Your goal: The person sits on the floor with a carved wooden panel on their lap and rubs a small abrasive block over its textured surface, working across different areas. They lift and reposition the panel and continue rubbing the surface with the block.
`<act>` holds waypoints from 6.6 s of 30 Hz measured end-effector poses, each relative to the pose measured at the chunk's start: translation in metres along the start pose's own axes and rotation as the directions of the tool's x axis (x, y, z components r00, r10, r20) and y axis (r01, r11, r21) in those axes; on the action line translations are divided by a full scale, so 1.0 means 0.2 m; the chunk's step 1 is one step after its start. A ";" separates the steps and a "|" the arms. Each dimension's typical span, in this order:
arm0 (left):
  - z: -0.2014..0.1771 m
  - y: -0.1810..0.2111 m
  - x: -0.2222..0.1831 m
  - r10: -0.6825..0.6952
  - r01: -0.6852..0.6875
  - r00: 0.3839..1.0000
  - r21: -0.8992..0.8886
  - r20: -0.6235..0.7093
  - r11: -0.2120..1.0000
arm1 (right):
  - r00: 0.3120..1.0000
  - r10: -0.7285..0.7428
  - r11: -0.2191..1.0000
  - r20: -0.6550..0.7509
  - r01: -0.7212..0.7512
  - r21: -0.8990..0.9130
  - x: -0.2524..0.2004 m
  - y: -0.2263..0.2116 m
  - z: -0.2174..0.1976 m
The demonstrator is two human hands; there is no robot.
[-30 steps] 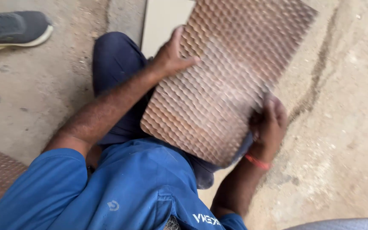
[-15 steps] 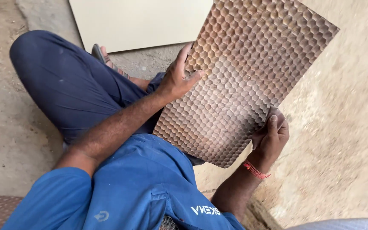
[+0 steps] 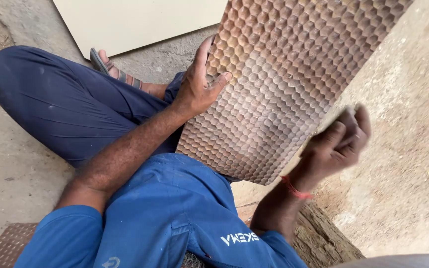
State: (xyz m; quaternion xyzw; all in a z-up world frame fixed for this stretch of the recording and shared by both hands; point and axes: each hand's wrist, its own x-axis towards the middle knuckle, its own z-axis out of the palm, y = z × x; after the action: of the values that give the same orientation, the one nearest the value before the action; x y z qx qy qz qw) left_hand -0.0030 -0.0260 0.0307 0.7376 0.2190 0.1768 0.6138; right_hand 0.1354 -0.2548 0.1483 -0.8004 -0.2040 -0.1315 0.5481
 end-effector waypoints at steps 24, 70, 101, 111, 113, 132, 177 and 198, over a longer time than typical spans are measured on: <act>0.27 0.37 -0.04 0.077 -0.072 0.989 -0.047 0.123 0.996 | 0.845 -0.240 0.965 0.478 0.259 0.028 -0.10 -0.01 0.28; 0.03 0.18 0.38 0.333 -0.296 0.942 0.570 0.041 0.767 | 0.909 0.018 0.730 0.416 0.272 -0.627 -0.16 0.25 0.13; 0.02 0.19 0.46 0.195 -0.191 0.979 0.606 0.061 0.772 | 0.912 -0.028 0.742 0.410 0.294 -0.602 -0.14 0.17 0.14; -0.02 0.34 0.44 0.060 -0.110 0.993 0.638 0.100 0.762 | 0.950 -0.107 0.724 0.292 0.276 -0.632 -0.16 0.16 0.18; -0.03 0.35 0.42 0.101 -0.151 0.988 0.624 0.115 0.767 | 0.951 -0.105 0.721 0.290 0.273 -0.636 -0.16 0.18 0.17; 0.10 0.16 0.47 -0.020 -0.038 0.997 0.664 0.080 0.747 | 0.952 0.011 0.705 0.306 0.210 -0.678 -0.16 0.21 0.17; -0.03 0.29 0.29 0.363 -0.317 0.932 0.509 0.009 0.801 | 0.930 -0.017 0.817 0.367 0.224 -0.532 -0.22 0.25 0.13; -0.14 0.23 0.12 0.595 -0.556 0.767 0.712 0.241 0.429 | 0.929 -0.005 0.816 0.371 0.218 -0.536 -0.22 0.24 0.14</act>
State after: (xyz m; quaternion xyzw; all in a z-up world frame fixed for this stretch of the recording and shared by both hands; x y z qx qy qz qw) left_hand 0.0084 0.0029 0.0809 0.9463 0.0210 0.2858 0.1494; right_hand 0.1191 -0.2520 0.0790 -0.9237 -0.2977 -0.0729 0.2301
